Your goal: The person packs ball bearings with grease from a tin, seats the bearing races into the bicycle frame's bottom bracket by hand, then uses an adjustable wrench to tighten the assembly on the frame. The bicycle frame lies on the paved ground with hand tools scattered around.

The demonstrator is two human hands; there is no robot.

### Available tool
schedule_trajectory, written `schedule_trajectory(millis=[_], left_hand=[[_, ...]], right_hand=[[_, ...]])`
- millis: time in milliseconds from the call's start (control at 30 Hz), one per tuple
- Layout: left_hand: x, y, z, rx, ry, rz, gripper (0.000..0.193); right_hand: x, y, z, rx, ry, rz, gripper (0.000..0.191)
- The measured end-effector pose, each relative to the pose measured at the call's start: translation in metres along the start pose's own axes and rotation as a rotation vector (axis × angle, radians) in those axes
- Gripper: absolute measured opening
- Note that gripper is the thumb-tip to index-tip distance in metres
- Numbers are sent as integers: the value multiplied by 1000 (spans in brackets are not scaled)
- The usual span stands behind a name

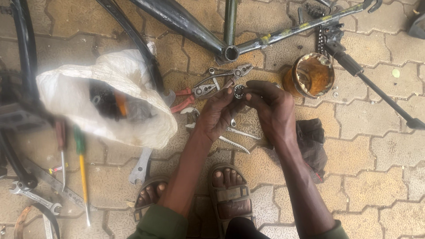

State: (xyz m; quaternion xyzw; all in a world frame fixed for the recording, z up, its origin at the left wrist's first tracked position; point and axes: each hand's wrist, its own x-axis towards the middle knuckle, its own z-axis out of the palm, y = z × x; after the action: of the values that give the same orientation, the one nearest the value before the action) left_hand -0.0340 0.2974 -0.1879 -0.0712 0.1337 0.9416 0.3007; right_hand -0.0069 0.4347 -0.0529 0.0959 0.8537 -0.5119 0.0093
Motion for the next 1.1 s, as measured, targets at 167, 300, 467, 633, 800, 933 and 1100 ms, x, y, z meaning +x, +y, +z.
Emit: schedule_trajectory(millis=[167,300,467,633,800,933,1100], left_hand=[[2,-3,-3,-93,-36,33,25],[3,-4,-6,-43,-18,57,21],[2,-3,-10,-13,-16,65,16],[-2,0,-2,-30,-53,57,18],[0,6,6,-67,-12,30,27],[1,5,5,-2,13,45,39],[1,3,-1,2,16,43,40]], right_hand=[[-7,4,0,-65,-50,133,22],[-11,12,7,-317,-133,17,34],[-7,18,14,-434,-169,-9,38],[-6,11,2,-227,-191,56,33],[-11,0,-3,232,-98,334,21],[-11,-4,-1,356,-97,272,16],[-11,-3,-2,111,-103,213,20]])
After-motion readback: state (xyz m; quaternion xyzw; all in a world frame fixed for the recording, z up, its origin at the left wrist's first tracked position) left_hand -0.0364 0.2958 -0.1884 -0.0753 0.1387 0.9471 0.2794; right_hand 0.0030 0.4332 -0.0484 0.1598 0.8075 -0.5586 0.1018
